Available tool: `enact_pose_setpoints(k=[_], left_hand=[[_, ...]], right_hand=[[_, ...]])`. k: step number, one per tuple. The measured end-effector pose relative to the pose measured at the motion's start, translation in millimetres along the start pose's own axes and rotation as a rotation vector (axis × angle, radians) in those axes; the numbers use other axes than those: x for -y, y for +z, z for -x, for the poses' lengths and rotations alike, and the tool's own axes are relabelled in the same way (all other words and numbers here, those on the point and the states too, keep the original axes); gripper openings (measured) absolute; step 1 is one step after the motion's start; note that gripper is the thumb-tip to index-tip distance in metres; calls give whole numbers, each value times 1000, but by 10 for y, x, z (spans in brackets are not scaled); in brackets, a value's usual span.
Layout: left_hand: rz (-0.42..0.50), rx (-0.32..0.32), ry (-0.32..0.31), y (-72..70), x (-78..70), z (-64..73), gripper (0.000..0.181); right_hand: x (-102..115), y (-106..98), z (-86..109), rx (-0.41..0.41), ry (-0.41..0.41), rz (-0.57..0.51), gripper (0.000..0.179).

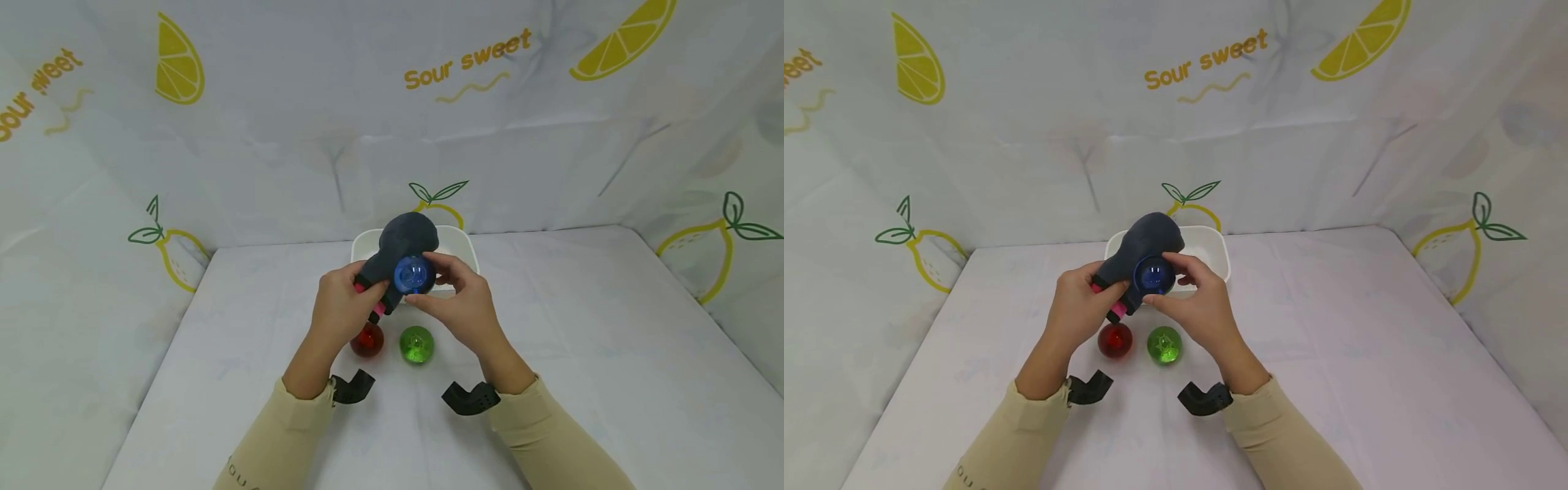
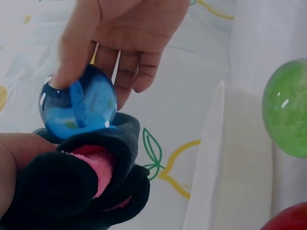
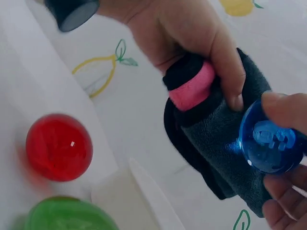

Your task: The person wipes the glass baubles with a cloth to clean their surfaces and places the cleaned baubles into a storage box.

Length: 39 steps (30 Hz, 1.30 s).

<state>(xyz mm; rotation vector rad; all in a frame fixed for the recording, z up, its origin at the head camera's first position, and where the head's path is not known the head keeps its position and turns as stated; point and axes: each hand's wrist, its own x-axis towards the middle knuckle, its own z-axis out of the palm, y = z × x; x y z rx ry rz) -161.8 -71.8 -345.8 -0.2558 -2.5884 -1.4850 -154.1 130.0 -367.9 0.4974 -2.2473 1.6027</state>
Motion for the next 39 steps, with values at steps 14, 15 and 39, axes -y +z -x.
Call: enact_pose_setpoints(k=[14,15,39], left_hand=[[-69,105,141,73,-45,69,21],[-74,102,148,77,-47,71,21],[-56,72,64,65,-7,24,16]], right_hand=[[-109,-10,-43,-245,21,30,60],[-103,-11,-48,-244,81,-39,59],[-68,85,-16,-93,-32,-216,68]])
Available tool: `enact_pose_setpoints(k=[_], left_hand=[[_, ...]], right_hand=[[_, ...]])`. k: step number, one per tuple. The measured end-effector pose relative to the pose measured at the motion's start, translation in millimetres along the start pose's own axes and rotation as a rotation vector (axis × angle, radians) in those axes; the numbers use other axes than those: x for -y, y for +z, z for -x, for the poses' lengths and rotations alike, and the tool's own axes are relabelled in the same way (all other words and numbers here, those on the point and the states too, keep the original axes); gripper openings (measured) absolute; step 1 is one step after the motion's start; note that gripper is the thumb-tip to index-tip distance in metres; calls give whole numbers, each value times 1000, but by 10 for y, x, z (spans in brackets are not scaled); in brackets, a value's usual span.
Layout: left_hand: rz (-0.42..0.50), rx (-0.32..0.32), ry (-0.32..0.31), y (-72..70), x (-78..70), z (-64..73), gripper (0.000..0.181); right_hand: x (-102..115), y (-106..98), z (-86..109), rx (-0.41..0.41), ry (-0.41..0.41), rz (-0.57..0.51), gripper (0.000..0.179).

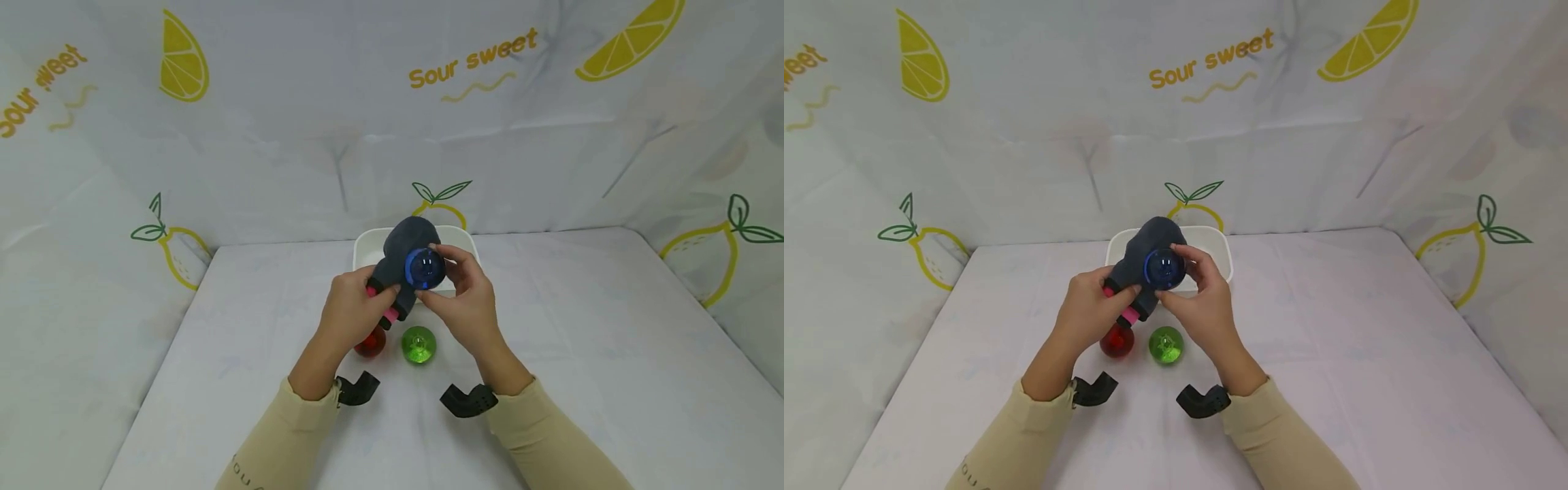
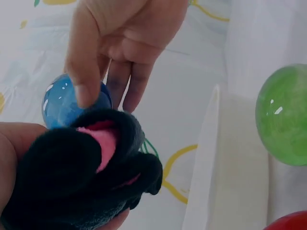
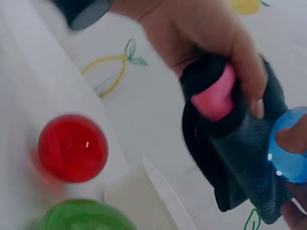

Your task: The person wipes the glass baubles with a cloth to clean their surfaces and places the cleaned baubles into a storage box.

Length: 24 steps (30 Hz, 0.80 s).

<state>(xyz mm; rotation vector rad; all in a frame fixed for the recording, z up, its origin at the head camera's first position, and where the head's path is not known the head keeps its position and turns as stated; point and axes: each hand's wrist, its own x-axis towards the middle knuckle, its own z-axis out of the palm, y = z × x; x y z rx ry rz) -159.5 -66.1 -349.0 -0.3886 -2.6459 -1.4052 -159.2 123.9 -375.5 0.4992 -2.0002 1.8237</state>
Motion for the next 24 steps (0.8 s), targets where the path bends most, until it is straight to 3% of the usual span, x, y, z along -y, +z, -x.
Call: enact_pose_setpoints(k=[4,7,16,21,24], left_hand=[[42,55,-14,-3,-9,4,19],[37,62,8,-2,-18,11,18],[-3,38,173,21,-11,33,22],[3,19,243,32,5,36,22],[11,19,261,37,7,34,24]], right_hand=[[-25,18,3,-55,-138,98,69],[-32,15,0,-76,-125,91,70],[-24,-40,-55,-109,257,-119,67],[-11,-74,-82,-156,397,-187,62],[1,-75,-95,-192,453,-282,59]])
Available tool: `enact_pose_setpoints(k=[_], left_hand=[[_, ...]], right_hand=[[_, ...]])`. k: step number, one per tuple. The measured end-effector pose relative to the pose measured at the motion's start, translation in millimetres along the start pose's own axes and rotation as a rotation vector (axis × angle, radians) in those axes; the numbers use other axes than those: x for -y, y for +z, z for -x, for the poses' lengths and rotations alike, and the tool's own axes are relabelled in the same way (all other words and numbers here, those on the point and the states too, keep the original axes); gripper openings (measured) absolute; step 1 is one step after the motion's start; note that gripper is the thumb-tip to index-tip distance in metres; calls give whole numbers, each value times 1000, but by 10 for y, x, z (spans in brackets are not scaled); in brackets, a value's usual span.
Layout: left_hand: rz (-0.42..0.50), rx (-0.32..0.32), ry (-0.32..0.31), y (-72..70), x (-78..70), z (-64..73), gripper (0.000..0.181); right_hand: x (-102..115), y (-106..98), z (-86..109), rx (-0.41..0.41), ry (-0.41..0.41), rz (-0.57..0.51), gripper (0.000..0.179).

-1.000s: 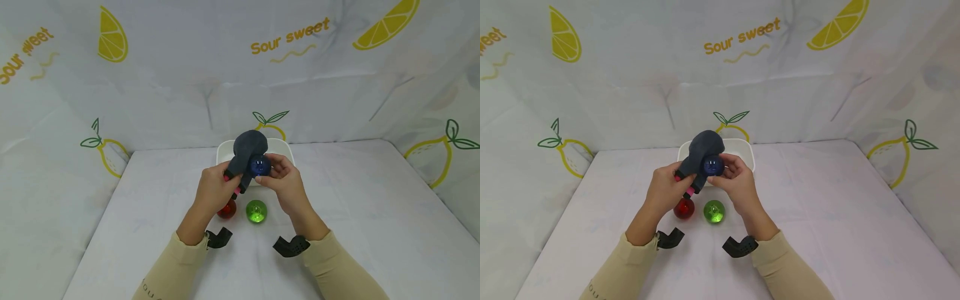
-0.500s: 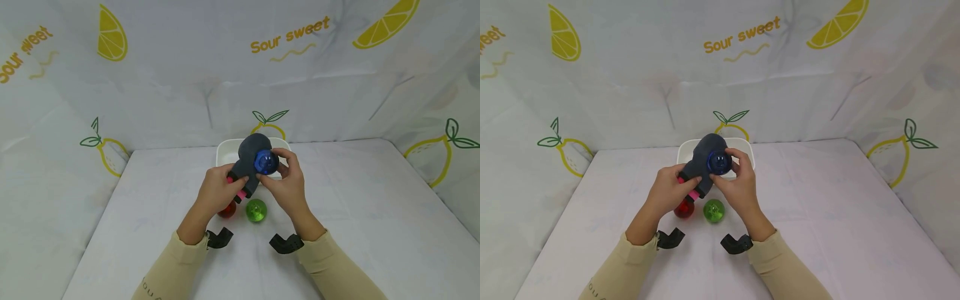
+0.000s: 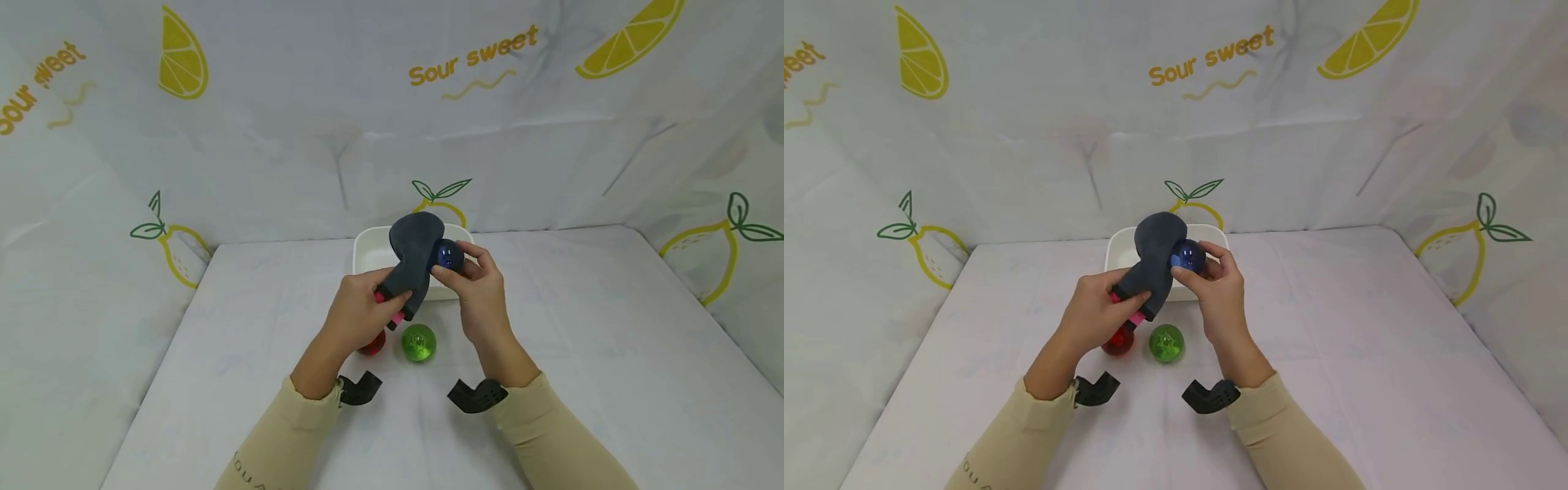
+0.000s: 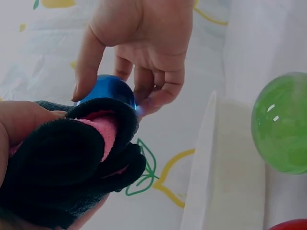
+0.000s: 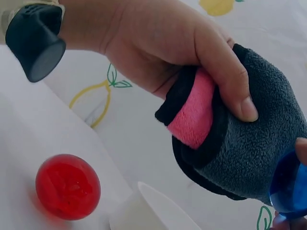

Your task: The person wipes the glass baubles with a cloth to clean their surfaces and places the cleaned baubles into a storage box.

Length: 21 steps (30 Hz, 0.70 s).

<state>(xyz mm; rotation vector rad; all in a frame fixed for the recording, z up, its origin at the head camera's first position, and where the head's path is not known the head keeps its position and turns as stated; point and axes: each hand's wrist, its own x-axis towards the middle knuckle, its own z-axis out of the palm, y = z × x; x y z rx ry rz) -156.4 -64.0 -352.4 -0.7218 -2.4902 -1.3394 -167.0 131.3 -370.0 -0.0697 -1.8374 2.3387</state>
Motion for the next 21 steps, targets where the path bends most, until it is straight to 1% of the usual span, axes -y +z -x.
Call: enact_pose_setpoints(k=[3,6,8,11,13,16,18,21], left_hand=[[3,3,-7,1,-3,-2,25],[-1,13,-37,1,-7,-8,26],[-11,23,-74,-6,-17,-16,25],[-38,46,-157,-22,-35,-30,23],[-49,64,-210,-34,-47,-39,24],[-49,86,-258,-37,-40,-46,25],[-32,87,-265,-31,-23,-46,26],[5,79,-257,-26,-2,-40,25]], right_hand=[[-1,16,-3,-20,27,-77,58],[-9,30,-3,-51,24,-129,57],[-10,34,-3,-77,0,-153,58],[-6,24,-2,-115,-72,-166,60],[2,15,0,-126,-120,-164,62],[8,10,10,-113,-160,-147,63],[1,20,20,-94,-174,-118,64],[-16,45,34,-53,-201,-67,65]])
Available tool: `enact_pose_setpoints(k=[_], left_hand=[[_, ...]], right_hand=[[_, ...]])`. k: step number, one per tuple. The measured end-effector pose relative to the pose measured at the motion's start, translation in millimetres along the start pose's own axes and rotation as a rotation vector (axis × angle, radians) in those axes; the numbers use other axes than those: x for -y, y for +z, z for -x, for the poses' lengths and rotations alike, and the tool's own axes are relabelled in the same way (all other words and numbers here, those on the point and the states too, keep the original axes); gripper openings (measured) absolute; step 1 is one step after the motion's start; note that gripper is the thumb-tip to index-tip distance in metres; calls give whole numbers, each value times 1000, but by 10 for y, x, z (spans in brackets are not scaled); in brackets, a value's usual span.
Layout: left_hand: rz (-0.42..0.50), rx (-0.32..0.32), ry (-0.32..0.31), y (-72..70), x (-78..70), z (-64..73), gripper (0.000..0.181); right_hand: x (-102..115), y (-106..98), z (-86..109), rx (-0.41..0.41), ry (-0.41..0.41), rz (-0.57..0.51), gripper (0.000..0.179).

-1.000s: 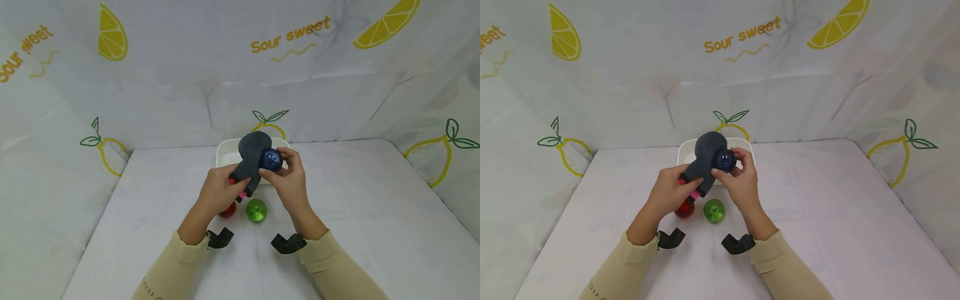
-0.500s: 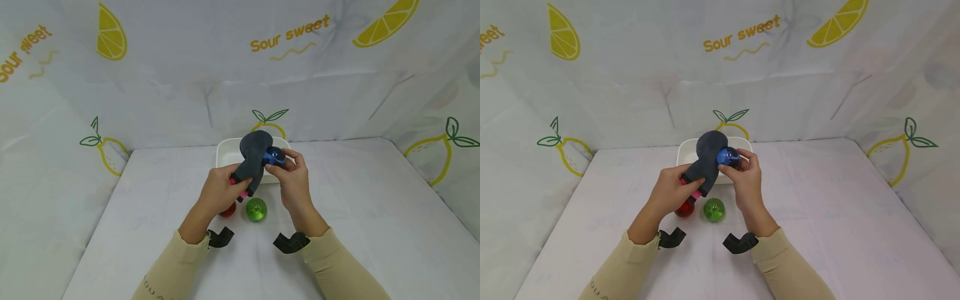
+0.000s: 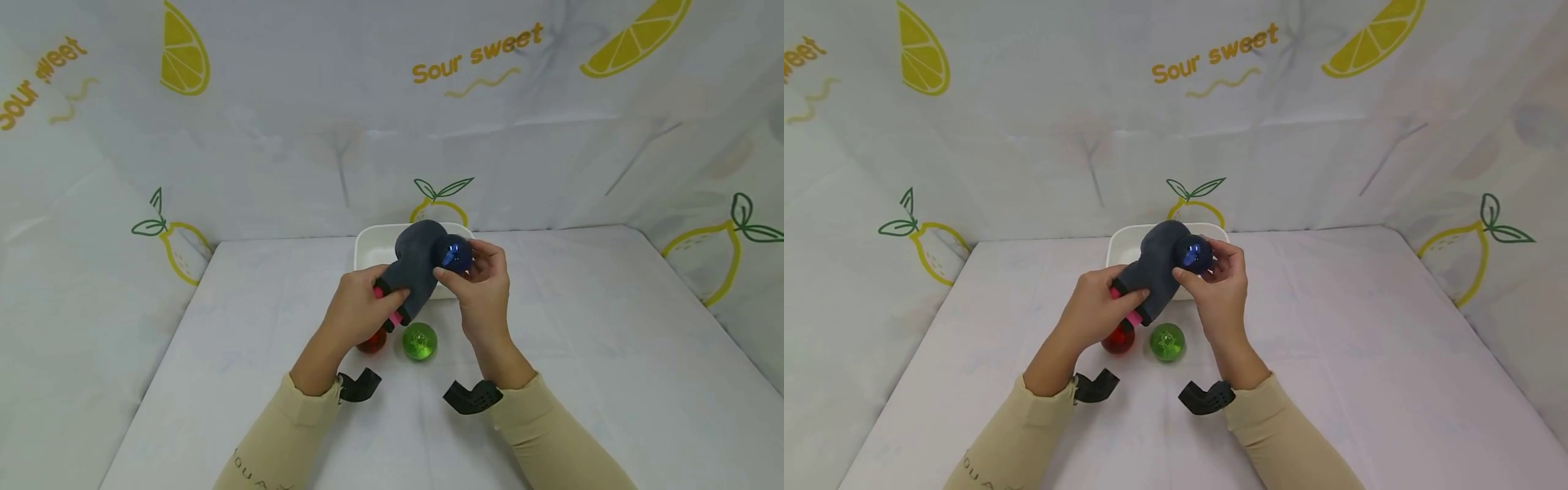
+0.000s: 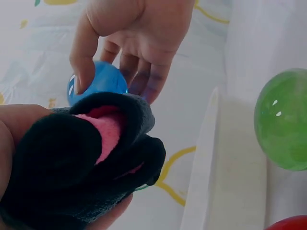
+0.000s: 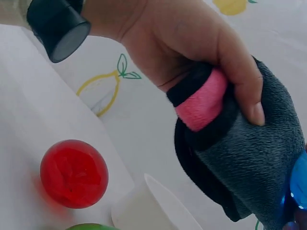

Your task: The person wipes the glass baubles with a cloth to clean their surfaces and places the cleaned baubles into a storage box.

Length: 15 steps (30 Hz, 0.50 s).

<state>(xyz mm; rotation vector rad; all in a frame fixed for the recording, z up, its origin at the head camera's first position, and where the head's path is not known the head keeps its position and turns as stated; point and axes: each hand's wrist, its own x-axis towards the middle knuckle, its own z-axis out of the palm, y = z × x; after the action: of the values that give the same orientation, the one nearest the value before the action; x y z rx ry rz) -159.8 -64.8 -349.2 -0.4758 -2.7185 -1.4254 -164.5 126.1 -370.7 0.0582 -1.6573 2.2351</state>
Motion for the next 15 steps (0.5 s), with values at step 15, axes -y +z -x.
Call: enact_pose_setpoints(k=[15], left_hand=[[77,-50,-46,-53,6,0,16]], right_hand=[[1,22,72,111,-18,186,54]])
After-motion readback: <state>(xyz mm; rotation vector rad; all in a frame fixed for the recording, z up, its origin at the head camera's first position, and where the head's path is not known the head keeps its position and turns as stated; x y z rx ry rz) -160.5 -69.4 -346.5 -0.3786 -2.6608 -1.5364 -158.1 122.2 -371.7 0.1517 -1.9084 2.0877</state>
